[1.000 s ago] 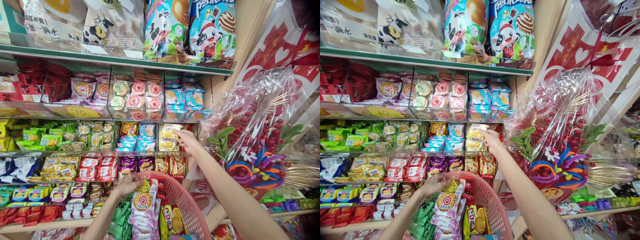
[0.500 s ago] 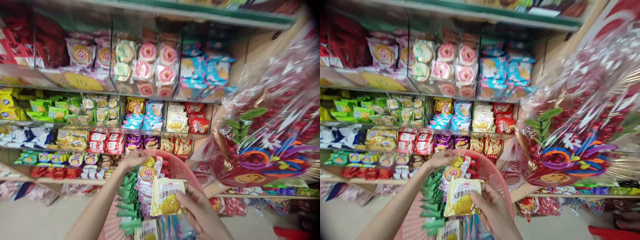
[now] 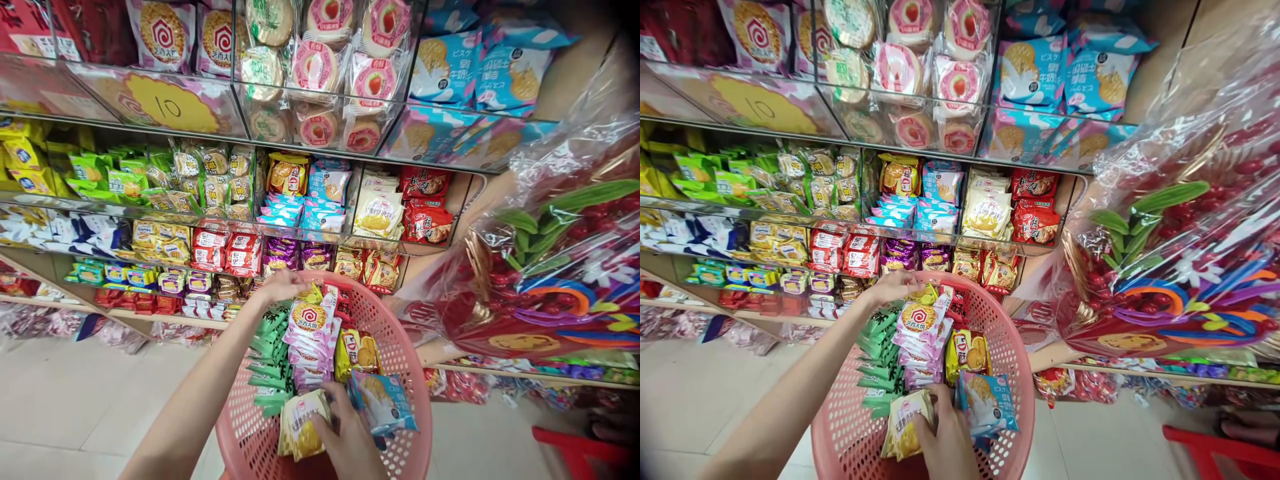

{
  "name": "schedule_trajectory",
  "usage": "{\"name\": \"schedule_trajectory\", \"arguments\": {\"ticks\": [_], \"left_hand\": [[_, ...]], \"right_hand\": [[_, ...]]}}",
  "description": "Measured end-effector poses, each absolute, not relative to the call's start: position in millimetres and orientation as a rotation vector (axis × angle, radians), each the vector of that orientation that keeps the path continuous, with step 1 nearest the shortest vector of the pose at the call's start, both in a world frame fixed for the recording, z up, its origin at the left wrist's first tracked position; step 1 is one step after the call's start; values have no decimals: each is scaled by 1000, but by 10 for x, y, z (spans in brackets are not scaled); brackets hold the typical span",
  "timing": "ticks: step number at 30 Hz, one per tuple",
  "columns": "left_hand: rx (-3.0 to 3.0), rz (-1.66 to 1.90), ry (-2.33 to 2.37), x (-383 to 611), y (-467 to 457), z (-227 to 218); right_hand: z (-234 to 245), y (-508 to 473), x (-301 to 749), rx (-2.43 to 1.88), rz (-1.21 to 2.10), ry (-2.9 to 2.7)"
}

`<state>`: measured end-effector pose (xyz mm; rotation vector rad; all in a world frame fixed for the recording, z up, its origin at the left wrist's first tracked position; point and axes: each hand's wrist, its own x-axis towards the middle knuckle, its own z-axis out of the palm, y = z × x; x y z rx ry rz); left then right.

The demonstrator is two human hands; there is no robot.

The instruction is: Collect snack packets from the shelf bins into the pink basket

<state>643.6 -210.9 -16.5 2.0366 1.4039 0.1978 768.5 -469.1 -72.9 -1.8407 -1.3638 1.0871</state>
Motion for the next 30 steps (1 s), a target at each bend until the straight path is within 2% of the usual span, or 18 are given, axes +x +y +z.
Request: {"name": "schedule_trajectory", "arguments": {"ticks": [18,30], "left_hand": [[2100,114,1410,6445,-2132,-102],[2097,126,1425,6453,-2146,-94]], "right_hand": [[-1081,-4880,7662,-1839,889,-1331],[-1125,-4897,7690,-1870,954,-1343]]}}
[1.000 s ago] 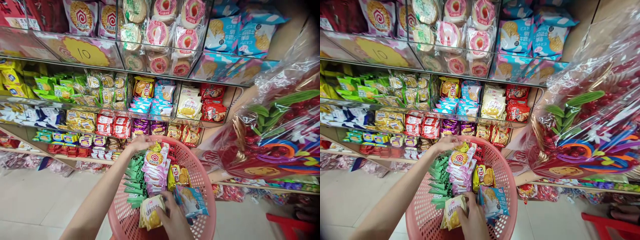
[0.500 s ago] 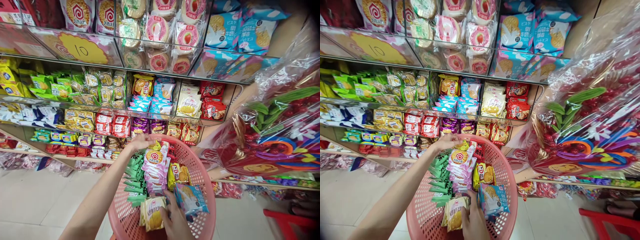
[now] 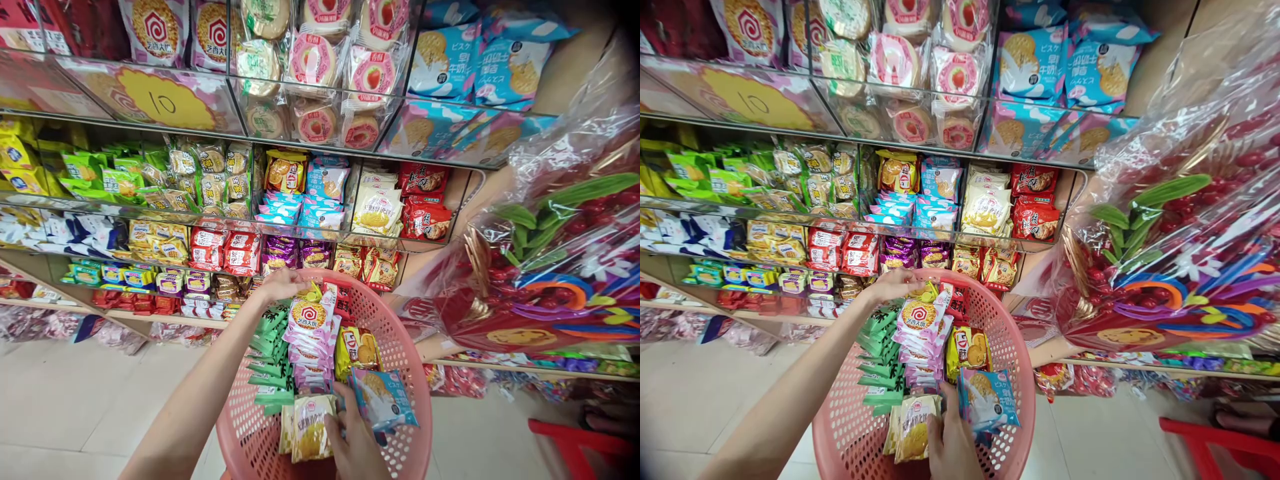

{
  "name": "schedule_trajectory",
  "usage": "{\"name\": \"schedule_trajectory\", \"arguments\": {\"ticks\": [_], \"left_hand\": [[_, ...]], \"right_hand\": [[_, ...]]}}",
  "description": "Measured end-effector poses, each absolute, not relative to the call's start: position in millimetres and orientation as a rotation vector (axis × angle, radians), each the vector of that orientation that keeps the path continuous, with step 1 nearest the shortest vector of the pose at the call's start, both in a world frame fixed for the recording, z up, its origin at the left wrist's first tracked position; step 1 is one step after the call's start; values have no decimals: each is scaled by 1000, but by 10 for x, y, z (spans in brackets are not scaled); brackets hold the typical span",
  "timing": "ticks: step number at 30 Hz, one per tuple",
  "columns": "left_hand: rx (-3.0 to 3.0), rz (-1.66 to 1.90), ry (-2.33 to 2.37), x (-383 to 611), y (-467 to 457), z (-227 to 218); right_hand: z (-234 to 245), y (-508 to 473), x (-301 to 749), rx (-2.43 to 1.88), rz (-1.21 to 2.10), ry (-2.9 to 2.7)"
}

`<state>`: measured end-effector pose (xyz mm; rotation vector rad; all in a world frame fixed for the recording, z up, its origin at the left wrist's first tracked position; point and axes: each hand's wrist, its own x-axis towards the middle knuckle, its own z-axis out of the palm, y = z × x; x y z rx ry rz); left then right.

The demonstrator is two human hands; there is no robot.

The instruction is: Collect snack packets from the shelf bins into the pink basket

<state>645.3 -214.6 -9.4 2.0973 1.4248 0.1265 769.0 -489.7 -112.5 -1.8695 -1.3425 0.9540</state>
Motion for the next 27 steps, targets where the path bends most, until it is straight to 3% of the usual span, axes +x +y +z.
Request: {"name": "schedule_trajectory", "arguments": {"ticks": [9,21,27], "left_hand": [[2098,133,1397,6448,-2135,-108],[2096,122,1388,6443,-2127,-116],[2102,133,1396,6446,-2142,-107]], "right_hand": [[-992,-4847,7649,-2118,995,-1671],[-751,-4856,7704,-2118,1036,-1810],[-668,-4709,7633,-1781,970,-2290]]}}
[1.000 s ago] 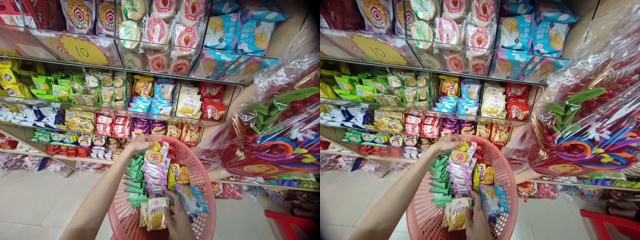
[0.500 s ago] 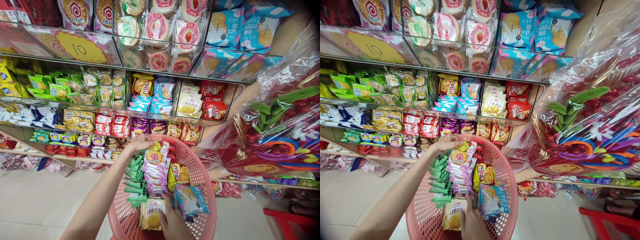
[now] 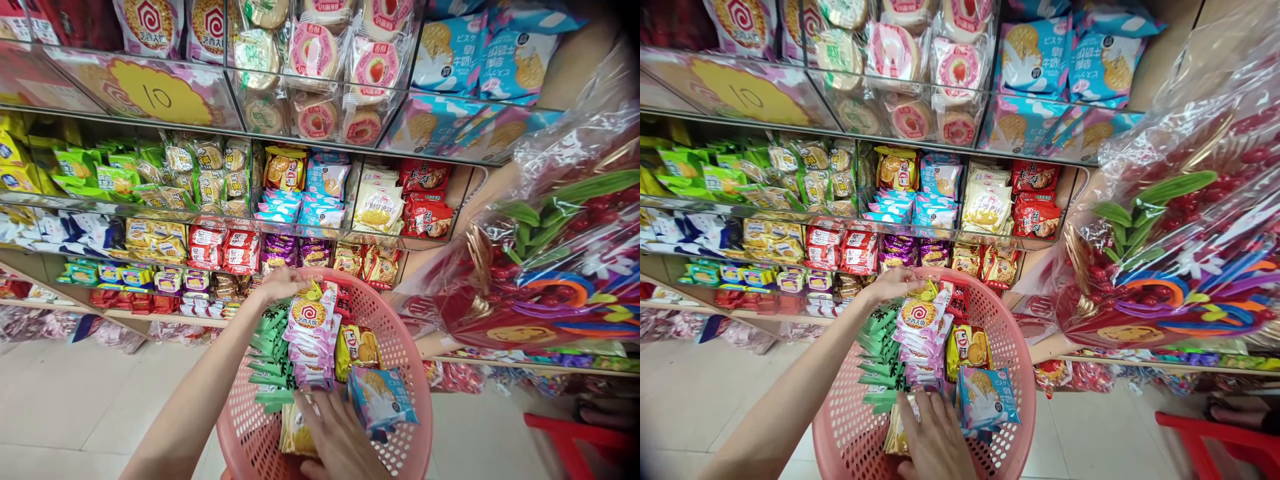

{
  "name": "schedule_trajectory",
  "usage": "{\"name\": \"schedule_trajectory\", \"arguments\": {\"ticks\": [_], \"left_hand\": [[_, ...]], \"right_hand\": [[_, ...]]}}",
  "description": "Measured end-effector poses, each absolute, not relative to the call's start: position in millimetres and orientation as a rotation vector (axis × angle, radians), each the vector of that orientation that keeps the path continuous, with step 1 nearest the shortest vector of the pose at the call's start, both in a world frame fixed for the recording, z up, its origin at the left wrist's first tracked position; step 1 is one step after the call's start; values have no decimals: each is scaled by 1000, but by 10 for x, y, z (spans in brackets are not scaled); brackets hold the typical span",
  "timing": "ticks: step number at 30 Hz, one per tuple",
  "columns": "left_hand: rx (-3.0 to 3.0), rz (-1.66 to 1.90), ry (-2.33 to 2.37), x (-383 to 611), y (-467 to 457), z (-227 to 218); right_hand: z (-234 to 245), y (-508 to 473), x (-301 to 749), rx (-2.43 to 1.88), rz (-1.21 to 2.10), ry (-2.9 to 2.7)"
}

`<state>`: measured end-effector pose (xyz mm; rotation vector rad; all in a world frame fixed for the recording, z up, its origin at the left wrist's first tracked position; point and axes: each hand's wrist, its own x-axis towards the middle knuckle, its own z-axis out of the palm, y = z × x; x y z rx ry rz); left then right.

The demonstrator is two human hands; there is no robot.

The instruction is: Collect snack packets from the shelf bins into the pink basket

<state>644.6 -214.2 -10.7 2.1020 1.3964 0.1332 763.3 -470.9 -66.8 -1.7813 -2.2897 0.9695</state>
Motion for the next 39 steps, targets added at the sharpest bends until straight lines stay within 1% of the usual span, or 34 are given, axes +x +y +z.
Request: {"name": "schedule_trajectory", "arguments": {"ticks": [2,7,17,21,24,26,30,31,33,35,36,39], "left_hand": [[2099,145,1411,6446,-2136,-125],[2100,177,1408,6443,-2110,-166],[2084,154,1416,6446,-2125,-154],[2078,136,1418,6446,-2122,-139],[2088,155,1402,6444,-2132,-121],[2090,161,1399,6439,-2141,-111],[2090,157,1390,6423,-2139,-113],[2102,165,1383,6419,-2134,-118],[2114,162,1379,6411,-2122,-129],[2113,174,1391,6404,-2114,-138],[2112,185,1393,6400,-2113,-141],[2119,213,1354,6393,-2120,-141]], "right_hand": [[-736,-4652,7613,-1687,894,-2409],[-861,-4586,7593,-1704,902,-2480],[-866,-4549,7653,-1538,902,-2508],[-811,-4499,7643,-1532,884,-2560],[-837,-4484,7621,-1524,822,-2590],[-945,-4487,7595,-1502,754,-2628],[-1134,-4463,7566,-1517,431,-2670],[-1085,-4437,7586,-1504,384,-2657],[-794,-4356,7683,-1418,444,-2628],[-277,-4233,7858,-1299,651,-2590],[23,-4154,7970,-1343,662,-2509],[833,-3827,8349,-1565,472,-2224]]}}
